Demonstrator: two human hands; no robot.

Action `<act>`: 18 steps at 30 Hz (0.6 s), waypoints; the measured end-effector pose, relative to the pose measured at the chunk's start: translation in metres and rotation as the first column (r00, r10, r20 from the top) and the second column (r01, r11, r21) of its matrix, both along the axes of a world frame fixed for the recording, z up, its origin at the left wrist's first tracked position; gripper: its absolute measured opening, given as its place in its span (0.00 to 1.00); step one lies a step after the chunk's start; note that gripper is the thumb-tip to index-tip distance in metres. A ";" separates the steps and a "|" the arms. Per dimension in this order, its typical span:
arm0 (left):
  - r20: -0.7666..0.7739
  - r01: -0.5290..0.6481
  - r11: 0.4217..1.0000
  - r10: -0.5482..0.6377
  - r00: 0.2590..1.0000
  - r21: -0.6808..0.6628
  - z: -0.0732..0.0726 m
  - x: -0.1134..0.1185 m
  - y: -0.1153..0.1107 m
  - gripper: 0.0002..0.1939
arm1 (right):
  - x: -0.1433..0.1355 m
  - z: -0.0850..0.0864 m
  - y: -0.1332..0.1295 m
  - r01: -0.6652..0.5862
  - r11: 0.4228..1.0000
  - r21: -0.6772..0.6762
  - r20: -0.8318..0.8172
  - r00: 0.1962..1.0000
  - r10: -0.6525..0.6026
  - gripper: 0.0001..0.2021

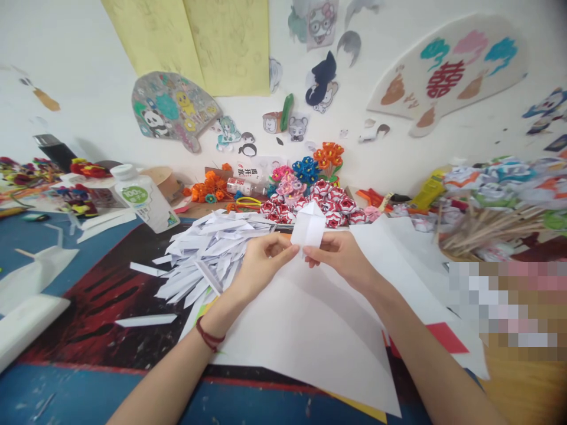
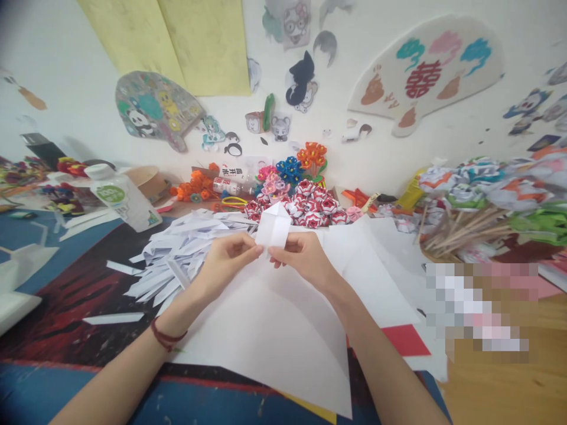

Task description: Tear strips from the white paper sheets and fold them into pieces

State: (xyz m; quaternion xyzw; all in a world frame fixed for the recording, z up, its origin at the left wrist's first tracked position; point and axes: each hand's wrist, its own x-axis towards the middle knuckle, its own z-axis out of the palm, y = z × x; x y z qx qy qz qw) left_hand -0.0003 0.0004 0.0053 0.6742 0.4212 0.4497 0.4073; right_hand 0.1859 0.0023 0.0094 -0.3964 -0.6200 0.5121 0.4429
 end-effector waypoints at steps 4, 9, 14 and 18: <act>0.064 -0.014 0.999 0.016 0.998 -0.039 0.000 0.002 -0.002 0.13 | -0.001 0.000 0.000 -0.019 1.000 0.009 0.000 1.000 0.019 0.11; 0.080 -0.018 0.999 0.022 0.997 -0.048 0.001 0.002 -0.001 0.13 | 0.000 -0.001 0.000 -0.019 1.000 0.009 -0.002 1.000 0.019 0.10; 0.066 -0.030 1.000 0.030 0.997 -0.001 -0.001 0.000 -0.001 0.12 | -0.001 -0.001 -0.001 -0.025 1.000 -0.003 -0.013 1.000 0.025 0.10; 0.048 -0.017 1.000 0.017 0.999 -0.006 -0.002 0.000 -0.002 0.12 | -0.004 -0.002 -0.001 -0.014 1.000 -0.002 -0.024 1.000 0.014 0.11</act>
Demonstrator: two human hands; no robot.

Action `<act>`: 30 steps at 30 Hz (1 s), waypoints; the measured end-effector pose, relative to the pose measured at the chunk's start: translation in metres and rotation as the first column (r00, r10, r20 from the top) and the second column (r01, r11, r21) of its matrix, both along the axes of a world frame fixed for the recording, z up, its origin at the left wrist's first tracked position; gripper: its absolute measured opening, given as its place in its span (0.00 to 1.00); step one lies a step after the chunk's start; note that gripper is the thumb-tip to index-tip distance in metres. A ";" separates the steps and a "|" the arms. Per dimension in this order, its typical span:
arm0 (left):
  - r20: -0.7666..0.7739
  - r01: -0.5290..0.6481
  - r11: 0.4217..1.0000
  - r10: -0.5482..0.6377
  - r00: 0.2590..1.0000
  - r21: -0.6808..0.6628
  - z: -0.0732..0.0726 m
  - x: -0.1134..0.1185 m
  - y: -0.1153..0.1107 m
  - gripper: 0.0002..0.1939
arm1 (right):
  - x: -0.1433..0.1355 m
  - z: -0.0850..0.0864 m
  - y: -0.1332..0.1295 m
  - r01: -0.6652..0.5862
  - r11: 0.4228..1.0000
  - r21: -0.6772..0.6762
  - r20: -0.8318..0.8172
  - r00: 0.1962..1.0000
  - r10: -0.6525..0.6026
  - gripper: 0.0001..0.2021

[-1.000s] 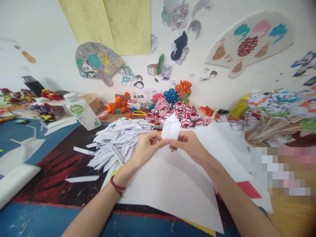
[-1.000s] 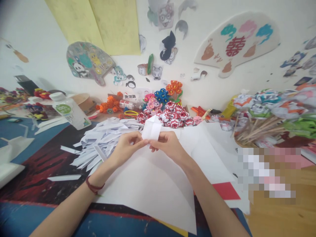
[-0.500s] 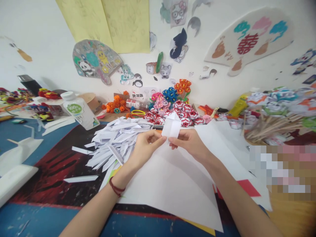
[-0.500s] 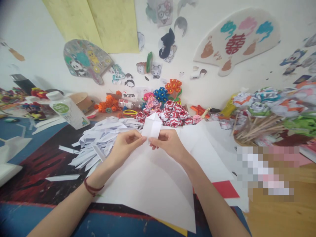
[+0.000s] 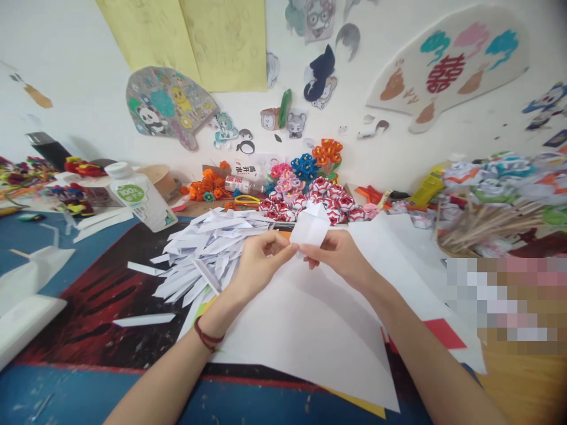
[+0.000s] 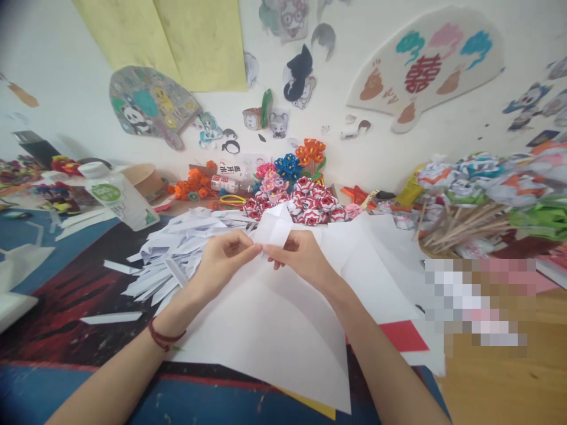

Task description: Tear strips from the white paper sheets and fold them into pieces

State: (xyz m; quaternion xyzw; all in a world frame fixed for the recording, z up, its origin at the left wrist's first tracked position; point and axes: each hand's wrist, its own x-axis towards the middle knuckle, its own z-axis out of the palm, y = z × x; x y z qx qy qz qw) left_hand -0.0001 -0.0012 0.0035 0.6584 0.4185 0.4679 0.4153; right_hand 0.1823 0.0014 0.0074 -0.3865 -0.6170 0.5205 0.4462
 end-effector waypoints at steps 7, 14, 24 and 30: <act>0.022 0.025 1.000 -0.025 0.999 0.005 0.004 0.001 -0.001 0.11 | 0.004 0.001 0.002 0.000 1.000 0.002 -0.015 1.000 0.000 0.11; 0.018 -0.002 0.999 0.001 1.000 0.045 0.006 0.001 -0.003 0.09 | 0.003 0.000 0.000 0.001 1.000 0.014 0.002 1.000 -0.001 0.11; -0.109 0.159 0.987 -0.155 0.982 0.024 0.013 0.005 -0.008 0.12 | 0.004 0.007 0.000 0.039 0.995 0.097 0.041 0.998 -0.043 0.12; -0.077 0.148 0.989 -0.148 0.986 -0.010 0.010 0.007 -0.011 0.11 | 0.004 0.007 -0.002 0.048 0.988 0.145 0.071 0.996 -0.059 0.11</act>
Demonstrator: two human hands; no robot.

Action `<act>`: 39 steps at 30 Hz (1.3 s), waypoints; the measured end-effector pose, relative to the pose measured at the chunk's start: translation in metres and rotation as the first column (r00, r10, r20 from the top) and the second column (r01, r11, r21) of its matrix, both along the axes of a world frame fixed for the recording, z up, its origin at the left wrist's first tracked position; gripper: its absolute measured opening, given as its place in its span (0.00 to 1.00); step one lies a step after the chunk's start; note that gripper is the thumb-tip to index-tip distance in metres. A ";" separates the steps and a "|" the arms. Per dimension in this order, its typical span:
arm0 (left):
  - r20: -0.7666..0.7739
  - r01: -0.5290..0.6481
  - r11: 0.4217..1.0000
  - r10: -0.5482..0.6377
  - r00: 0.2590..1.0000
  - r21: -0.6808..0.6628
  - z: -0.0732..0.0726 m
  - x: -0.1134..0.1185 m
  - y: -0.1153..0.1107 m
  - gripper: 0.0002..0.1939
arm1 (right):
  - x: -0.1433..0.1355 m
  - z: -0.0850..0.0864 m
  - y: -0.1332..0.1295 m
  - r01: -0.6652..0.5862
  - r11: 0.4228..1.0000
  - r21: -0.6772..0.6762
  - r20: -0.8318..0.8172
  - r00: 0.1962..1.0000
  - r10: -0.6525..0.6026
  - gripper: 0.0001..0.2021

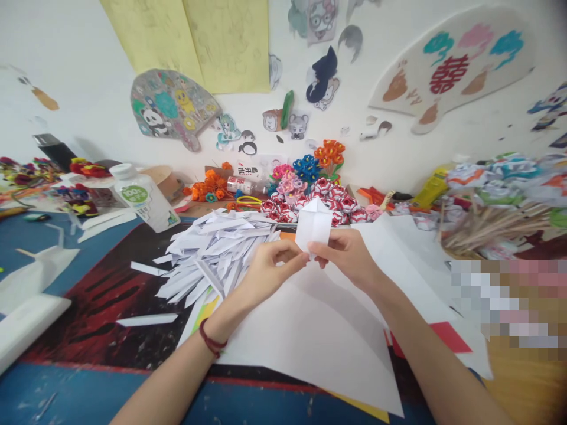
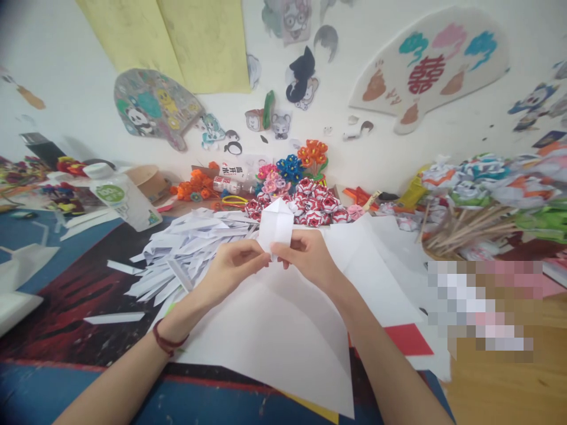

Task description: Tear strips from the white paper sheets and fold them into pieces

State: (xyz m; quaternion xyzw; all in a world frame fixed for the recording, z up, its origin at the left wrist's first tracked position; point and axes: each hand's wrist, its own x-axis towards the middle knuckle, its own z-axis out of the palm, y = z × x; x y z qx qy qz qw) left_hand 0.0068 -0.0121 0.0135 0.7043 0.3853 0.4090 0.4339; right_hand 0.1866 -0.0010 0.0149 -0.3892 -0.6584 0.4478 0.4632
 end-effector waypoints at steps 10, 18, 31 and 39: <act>0.036 -0.042 0.998 0.044 0.998 -0.050 0.000 0.003 -0.001 0.13 | -0.008 -0.003 -0.002 0.097 0.994 0.050 0.009 0.995 -0.098 0.13; -0.020 -0.062 0.998 0.062 0.998 -0.001 -0.004 0.000 0.001 0.15 | -0.009 -0.010 0.000 0.109 0.992 0.058 0.018 0.994 -0.111 0.13; -0.007 -0.085 0.992 0.086 0.996 0.093 -0.007 -0.011 0.014 0.12 | -0.007 -0.017 0.008 -0.021 0.985 -0.170 -0.026 1.000 0.017 0.18; -0.091 -0.089 0.992 0.098 0.991 0.091 -0.010 -0.015 0.023 0.13 | 0.008 -0.019 0.020 0.036 0.986 -0.162 -0.189 0.980 -0.067 0.16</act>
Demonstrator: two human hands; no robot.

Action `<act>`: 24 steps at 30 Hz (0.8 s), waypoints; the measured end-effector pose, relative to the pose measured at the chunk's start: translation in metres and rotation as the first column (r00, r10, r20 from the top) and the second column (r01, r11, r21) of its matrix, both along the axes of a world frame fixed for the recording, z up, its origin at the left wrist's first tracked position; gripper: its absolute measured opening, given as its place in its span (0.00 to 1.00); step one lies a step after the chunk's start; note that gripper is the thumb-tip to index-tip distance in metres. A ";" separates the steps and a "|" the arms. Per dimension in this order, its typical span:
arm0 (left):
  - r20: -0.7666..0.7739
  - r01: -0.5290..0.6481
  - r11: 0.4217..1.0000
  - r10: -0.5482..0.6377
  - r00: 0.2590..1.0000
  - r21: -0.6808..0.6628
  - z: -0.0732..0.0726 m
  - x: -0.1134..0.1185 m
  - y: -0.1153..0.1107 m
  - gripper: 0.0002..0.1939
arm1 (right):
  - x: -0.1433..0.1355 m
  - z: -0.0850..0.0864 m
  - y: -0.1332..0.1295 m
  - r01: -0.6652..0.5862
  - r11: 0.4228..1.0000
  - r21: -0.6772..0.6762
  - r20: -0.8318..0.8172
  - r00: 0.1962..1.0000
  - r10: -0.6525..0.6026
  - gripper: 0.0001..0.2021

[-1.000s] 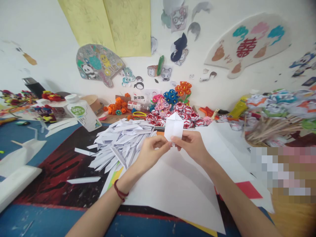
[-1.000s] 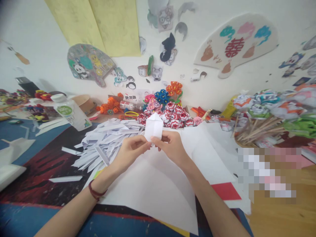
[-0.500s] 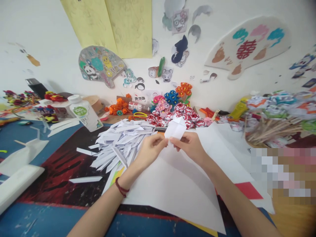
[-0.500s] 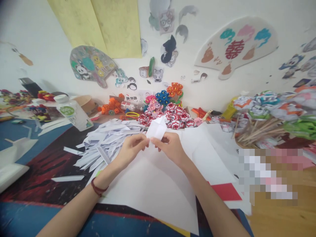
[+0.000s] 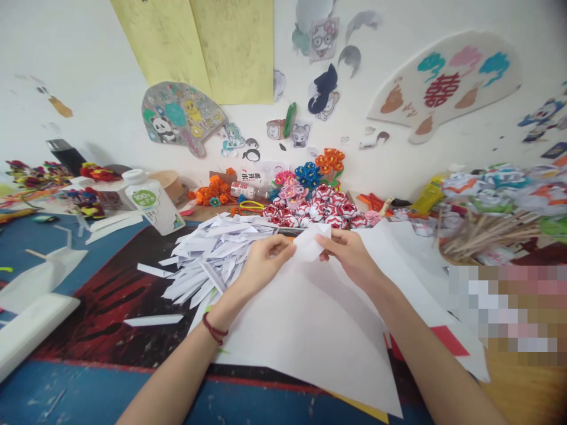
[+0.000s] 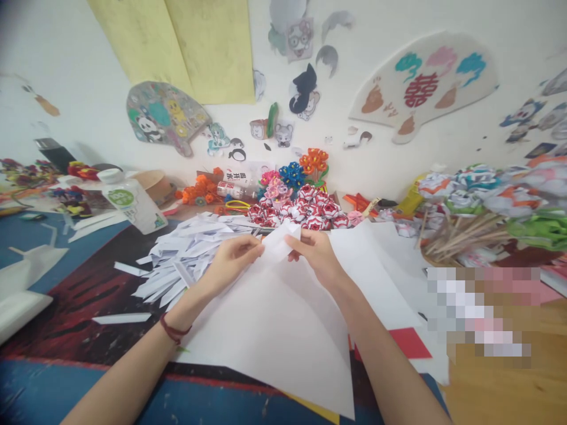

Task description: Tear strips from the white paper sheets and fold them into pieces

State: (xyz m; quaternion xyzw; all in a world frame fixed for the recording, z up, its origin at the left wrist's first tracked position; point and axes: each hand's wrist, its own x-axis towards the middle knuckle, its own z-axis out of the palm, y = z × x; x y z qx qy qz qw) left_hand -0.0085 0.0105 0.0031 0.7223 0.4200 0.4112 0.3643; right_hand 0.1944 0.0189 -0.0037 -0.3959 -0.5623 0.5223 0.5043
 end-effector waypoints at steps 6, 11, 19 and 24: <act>0.028 -0.039 0.998 0.037 0.999 0.056 -0.006 -0.002 0.004 0.12 | 0.002 0.005 -0.003 -0.070 0.997 -0.042 0.091 0.993 0.073 0.16; -0.092 -0.031 0.989 0.044 0.995 0.144 0.001 -0.005 0.001 0.11 | 0.010 0.010 -0.002 -0.113 0.993 -0.037 0.142 0.983 0.117 0.17; -0.188 -0.053 0.987 0.082 0.979 0.153 -0.002 -0.003 0.002 0.11 | 0.020 0.000 0.007 0.033 0.998 0.054 0.241 0.969 -0.045 0.16; -0.262 -0.029 0.989 0.066 0.963 0.144 -0.004 -0.003 0.004 0.09 | 0.020 -0.004 0.008 0.076 0.994 0.083 0.255 0.962 -0.095 0.15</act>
